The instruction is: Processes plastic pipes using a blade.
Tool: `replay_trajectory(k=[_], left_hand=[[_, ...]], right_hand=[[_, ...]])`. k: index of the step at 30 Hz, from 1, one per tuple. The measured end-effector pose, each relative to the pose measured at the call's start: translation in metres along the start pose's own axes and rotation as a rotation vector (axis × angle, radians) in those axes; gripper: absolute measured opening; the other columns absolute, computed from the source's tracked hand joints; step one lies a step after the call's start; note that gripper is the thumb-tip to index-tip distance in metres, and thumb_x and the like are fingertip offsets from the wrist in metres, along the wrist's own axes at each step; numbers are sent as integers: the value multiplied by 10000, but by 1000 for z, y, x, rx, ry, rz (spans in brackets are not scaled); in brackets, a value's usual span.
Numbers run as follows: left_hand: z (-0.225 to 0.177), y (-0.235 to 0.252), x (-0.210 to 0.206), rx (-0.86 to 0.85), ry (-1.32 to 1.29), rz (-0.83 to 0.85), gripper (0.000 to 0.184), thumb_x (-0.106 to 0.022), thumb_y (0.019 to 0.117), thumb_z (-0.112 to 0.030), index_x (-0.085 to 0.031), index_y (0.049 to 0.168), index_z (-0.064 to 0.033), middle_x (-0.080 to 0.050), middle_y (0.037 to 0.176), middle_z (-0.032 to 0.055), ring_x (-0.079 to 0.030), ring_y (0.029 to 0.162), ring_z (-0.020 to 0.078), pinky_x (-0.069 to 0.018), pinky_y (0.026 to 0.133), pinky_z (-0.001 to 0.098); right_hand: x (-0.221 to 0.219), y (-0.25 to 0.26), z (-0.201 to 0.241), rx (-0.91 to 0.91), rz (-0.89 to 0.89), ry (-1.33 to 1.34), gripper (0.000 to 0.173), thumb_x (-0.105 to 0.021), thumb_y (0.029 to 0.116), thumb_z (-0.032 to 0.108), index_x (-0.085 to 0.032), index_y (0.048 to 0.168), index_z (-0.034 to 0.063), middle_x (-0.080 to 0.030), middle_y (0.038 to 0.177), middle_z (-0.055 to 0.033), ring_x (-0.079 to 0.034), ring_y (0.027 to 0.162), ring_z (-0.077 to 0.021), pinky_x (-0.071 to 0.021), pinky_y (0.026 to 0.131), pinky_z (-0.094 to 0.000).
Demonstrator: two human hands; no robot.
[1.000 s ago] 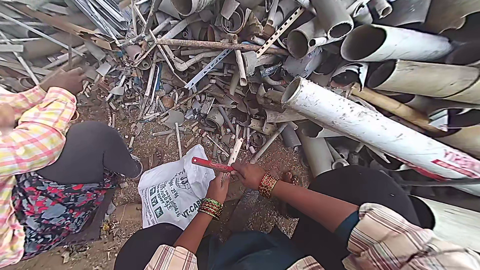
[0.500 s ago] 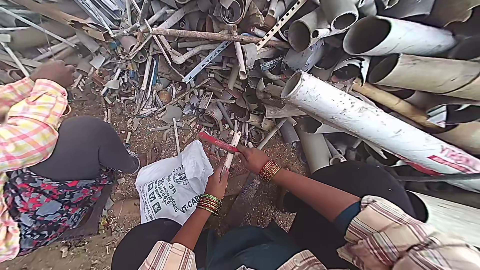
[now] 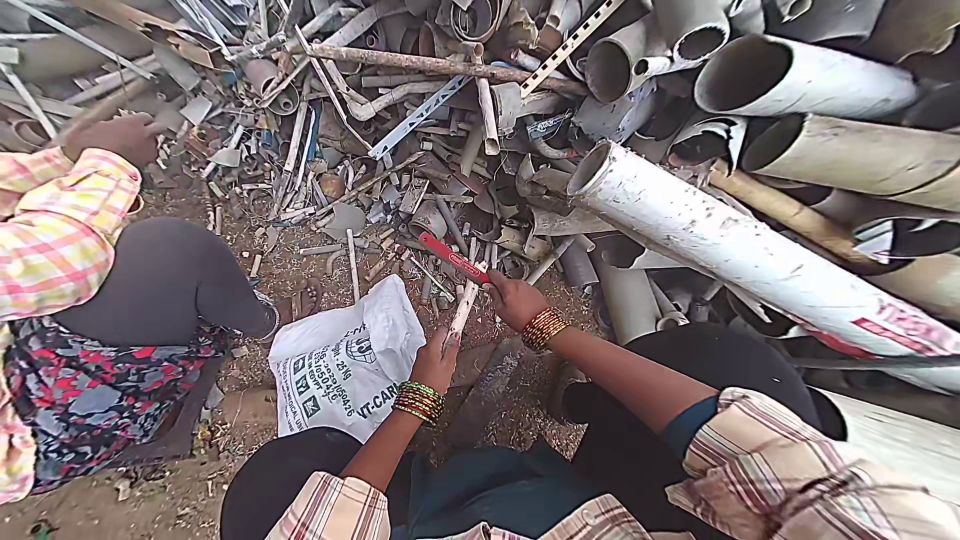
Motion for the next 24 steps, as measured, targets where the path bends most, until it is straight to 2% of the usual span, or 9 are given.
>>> replay_trajectory(k=[3, 7, 12, 14, 16, 19, 21, 22, 24], left_hand=[[3, 0, -2, 25, -4, 19, 434, -346, 1133, -300, -497, 1388, 18, -538, 795, 125, -517, 622, 227, -489, 632, 391], [9, 4, -1, 23, 29, 6, 427, -347, 1133, -294, -513, 1369, 21, -571, 829, 154, -547, 652, 248, -501, 660, 409], [1, 1, 0, 25, -16, 18, 422, -350, 1132, -301, -512, 1354, 19, -524, 775, 110, -503, 597, 203, -480, 608, 370], [0, -2, 0, 30, -21, 19, 425, -360, 1130, -301, -509, 1367, 20, -530, 787, 114, -507, 605, 205, -483, 614, 373], [0, -2, 2, 24, 5, 3, 431, -405, 1121, -282, -492, 1408, 28, -598, 903, 182, -566, 691, 255, -507, 687, 413], [0, -3, 6, 4, 57, -34, 452, -493, 1087, -211, -457, 1455, 49, -644, 1156, 285, -663, 943, 357, -518, 882, 490], [1, -1, 5, -16, 64, -50, 483, -519, 1064, -167, -433, 1485, 53, -636, 1228, 300, -668, 1038, 378, -507, 949, 497], [1, -1, 5, -23, 60, -55, 488, -526, 1054, -147, -433, 1490, 49, -639, 1228, 299, -669, 1043, 376, -507, 954, 494], [-1, 0, 5, -27, 49, -38, 487, -521, 1050, -139, -432, 1497, 30, -651, 1178, 271, -671, 925, 334, -531, 866, 467]], right_hand=[[-15, -7, 5, 36, 60, 8, 419, -333, 1138, 264, -491, 1412, -11, -644, 1186, -313, -629, 1159, -475, -463, 983, -609], [-38, -22, 25, 115, 178, -75, 410, -319, 1139, 280, -490, 1377, -6, -638, 1191, -309, -636, 1140, -481, -476, 943, -625], [0, 2, -4, -29, -46, 4, 371, -386, 1126, 252, -521, 1375, 11, -671, 1110, -308, -658, 1085, -491, -487, 908, -649], [1, 3, -7, -37, -61, 13, 356, -385, 1127, 249, -520, 1343, 1, -667, 1102, -310, -657, 1087, -491, -487, 911, -639], [-13, -4, 3, 5, 35, 10, 416, -345, 1136, 256, -487, 1427, -5, -649, 1193, -317, -631, 1160, -486, -464, 983, -623], [-38, -24, 26, 120, 177, -47, 425, -328, 1138, 269, -481, 1419, -11, -639, 1198, -318, -631, 1150, -489, -468, 963, -629], [-39, -26, 30, 139, 203, -86, 426, -330, 1137, 279, -489, 1413, -2, -640, 1202, -314, -629, 1153, -490, -468, 953, -634], [-34, -21, 26, 125, 181, -92, 415, -334, 1136, 279, -502, 1392, 0, -645, 1192, -309, -632, 1146, -488, -471, 943, -633], [-20, -6, 9, 42, 89, -55, 398, -356, 1133, 270, -523, 1377, 3, -658, 1166, -306, -642, 1127, -487, -475, 933, -641]])
Point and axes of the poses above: each hand's wrist, its own y-axis towards the middle knuckle, its own x-axis out of the back of the hand, z = x × y, the point moved 7 cm from there along y, towards the middle knuckle
